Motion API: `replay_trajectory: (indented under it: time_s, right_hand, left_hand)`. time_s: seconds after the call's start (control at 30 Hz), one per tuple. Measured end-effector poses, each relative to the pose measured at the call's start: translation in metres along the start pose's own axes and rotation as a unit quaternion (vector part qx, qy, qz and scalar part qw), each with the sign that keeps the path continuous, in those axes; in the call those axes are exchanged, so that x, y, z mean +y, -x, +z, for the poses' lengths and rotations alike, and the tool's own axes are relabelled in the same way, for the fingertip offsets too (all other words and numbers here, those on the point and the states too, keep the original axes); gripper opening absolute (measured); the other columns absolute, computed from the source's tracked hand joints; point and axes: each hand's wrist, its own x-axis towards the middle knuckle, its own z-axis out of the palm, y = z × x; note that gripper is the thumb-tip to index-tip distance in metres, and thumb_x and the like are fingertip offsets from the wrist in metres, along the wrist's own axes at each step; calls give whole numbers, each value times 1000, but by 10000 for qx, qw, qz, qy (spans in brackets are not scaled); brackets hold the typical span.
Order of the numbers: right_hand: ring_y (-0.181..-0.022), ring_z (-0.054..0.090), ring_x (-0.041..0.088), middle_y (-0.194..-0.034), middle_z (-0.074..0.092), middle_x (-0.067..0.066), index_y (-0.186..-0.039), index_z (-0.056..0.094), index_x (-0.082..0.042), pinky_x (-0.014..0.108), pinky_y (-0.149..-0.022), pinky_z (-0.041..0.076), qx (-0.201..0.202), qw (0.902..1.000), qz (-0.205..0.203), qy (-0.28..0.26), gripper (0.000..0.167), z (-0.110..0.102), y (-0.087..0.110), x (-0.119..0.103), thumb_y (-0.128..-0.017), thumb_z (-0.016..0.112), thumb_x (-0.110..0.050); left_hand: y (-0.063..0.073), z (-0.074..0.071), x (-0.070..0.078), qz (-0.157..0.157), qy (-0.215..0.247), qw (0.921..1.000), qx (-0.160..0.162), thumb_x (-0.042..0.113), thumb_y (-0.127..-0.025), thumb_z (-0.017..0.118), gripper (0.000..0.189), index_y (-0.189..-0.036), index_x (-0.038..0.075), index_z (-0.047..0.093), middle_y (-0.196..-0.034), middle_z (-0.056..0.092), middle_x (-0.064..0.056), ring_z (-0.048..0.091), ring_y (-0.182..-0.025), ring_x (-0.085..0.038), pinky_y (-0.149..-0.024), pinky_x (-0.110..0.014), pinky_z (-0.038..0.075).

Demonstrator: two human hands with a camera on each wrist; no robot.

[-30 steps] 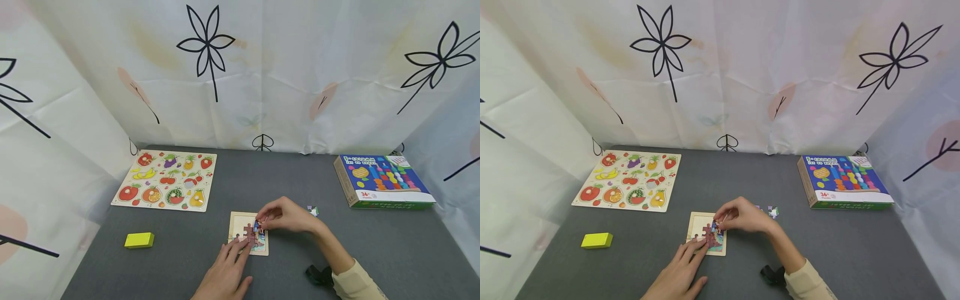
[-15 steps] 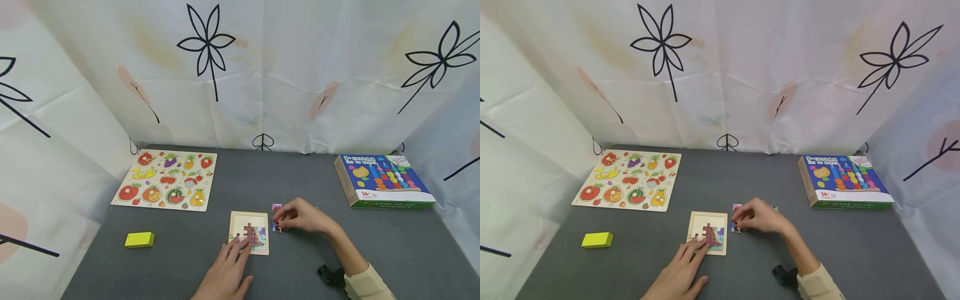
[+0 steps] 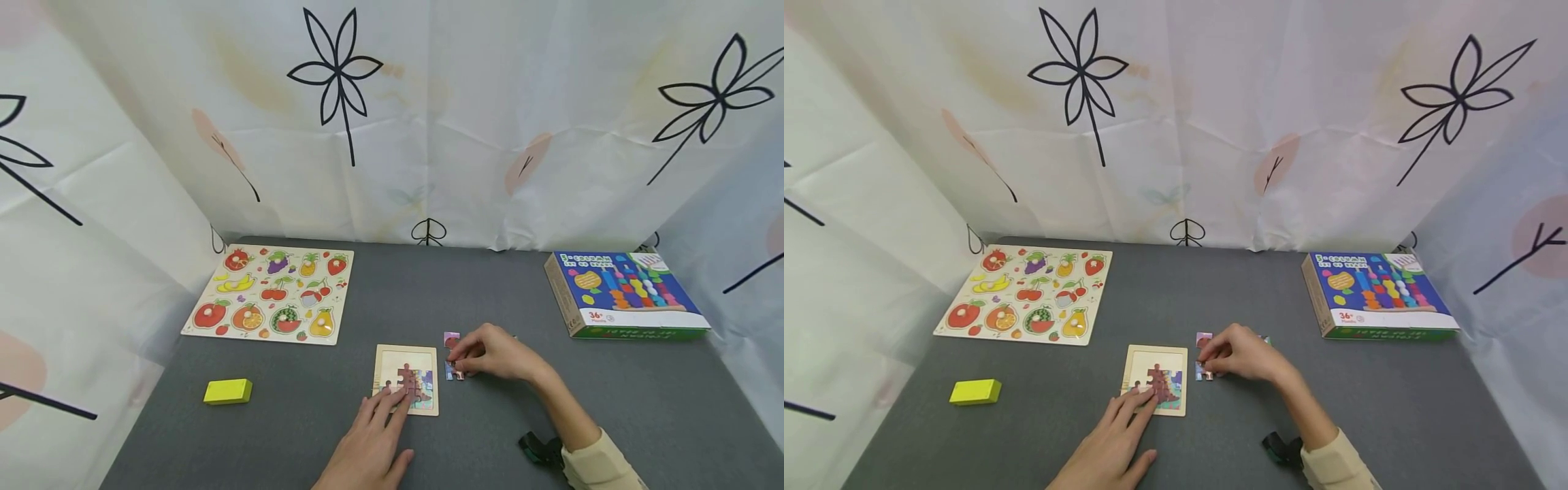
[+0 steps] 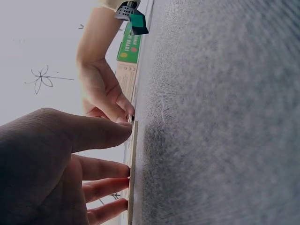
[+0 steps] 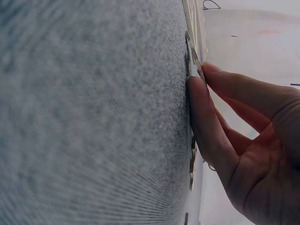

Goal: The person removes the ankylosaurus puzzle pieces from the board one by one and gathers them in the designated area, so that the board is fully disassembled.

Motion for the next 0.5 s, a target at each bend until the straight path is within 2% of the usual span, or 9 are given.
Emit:
replay_trajectory:
  time_s: [0.27,0.37,0.5]
  right_hand:
    - [-77,75,8,-102,84,13,-107,83,1,24,-66,61,95,9998,170,57,12,1,0,-2,-99,77,-6]
    - [-78,76,11,-102,84,14,-108,83,2,25,-67,62,85,9998,171,26,13,-1,1,-3,-99,76,-5]
    - [-78,76,11,-100,84,14,-107,82,1,24,-68,63,121,9998,89,92,13,-3,3,-5,-100,76,-7]
  left_hand:
    - [-1,-3,0,-38,-9,9998,-172,44,-99,76,72,-161,16,52,-166,47,-2,45,-156,-33,-124,-64,44]
    - [-2,-6,0,9,-86,9996,-256,46,-100,75,71,-161,16,53,-166,47,-1,46,-154,-30,-124,-58,46]
    - [-1,-11,-1,208,-356,9990,-178,50,-101,73,71,-160,17,54,-164,48,1,49,-148,-26,-119,-49,51]
